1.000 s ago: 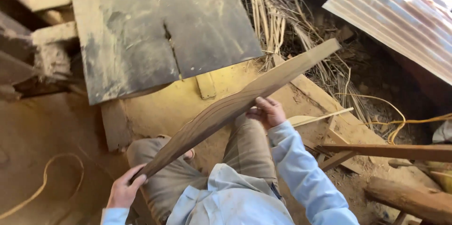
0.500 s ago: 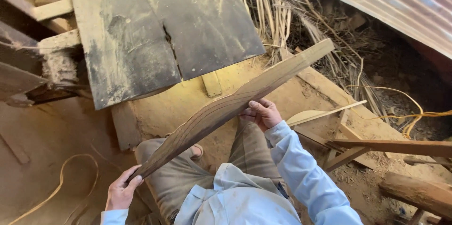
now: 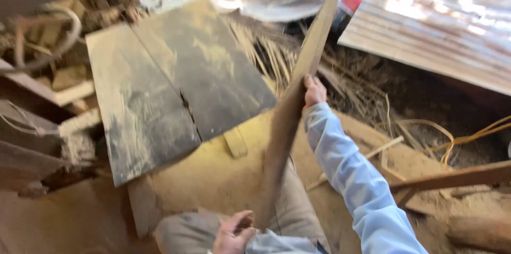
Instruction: A person in a workshop is sanding and shaping a curved wooden strip by manually guiding it against a machine surface.
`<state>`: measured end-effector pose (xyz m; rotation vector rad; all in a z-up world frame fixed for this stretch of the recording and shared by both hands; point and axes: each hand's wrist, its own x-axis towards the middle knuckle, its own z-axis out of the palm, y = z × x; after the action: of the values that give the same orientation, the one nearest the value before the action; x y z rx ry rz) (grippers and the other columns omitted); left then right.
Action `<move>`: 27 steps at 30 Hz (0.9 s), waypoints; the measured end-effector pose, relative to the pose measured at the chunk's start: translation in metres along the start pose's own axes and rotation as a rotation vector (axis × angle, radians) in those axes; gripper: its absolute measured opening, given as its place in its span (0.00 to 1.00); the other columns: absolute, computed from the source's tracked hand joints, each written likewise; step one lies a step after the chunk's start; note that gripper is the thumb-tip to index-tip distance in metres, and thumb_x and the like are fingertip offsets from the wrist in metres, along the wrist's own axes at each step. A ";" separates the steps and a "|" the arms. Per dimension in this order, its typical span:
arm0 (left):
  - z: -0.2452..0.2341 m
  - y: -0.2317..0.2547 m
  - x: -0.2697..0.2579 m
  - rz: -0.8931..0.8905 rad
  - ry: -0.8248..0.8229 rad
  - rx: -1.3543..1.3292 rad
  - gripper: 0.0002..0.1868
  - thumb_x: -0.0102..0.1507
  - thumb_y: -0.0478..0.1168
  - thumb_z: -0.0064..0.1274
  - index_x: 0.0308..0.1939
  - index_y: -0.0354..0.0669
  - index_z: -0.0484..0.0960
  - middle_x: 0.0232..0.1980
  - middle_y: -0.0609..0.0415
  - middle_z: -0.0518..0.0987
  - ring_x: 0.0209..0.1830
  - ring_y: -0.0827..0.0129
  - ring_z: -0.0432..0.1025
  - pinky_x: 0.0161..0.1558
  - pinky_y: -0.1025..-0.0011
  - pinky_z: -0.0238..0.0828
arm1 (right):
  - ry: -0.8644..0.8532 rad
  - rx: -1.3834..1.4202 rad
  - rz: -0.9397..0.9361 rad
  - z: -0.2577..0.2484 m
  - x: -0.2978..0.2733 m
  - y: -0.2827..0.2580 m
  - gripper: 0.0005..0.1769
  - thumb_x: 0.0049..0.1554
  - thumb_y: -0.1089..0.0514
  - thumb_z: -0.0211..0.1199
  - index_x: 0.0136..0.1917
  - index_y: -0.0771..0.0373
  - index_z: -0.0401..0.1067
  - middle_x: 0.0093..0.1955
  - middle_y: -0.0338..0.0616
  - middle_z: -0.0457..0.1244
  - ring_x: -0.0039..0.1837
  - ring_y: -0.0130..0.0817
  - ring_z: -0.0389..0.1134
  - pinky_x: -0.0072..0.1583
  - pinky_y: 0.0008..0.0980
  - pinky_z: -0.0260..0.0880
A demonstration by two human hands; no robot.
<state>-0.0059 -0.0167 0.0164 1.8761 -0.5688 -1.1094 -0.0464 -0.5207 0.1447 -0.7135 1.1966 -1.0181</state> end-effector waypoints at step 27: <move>-0.153 0.177 0.009 1.064 0.833 1.110 0.21 0.64 0.57 0.56 0.56 0.54 0.79 0.65 0.45 0.74 0.70 0.44 0.67 0.70 0.39 0.56 | -1.325 -1.222 -0.493 0.004 -0.142 -0.015 0.15 0.56 0.44 0.68 0.55 0.46 0.77 0.37 0.50 0.71 0.45 0.57 0.72 0.53 0.55 0.72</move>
<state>0.1383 -0.0485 0.1983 2.0899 -1.5552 0.8425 -0.0530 -0.3975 0.2161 -2.2389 0.2784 0.1295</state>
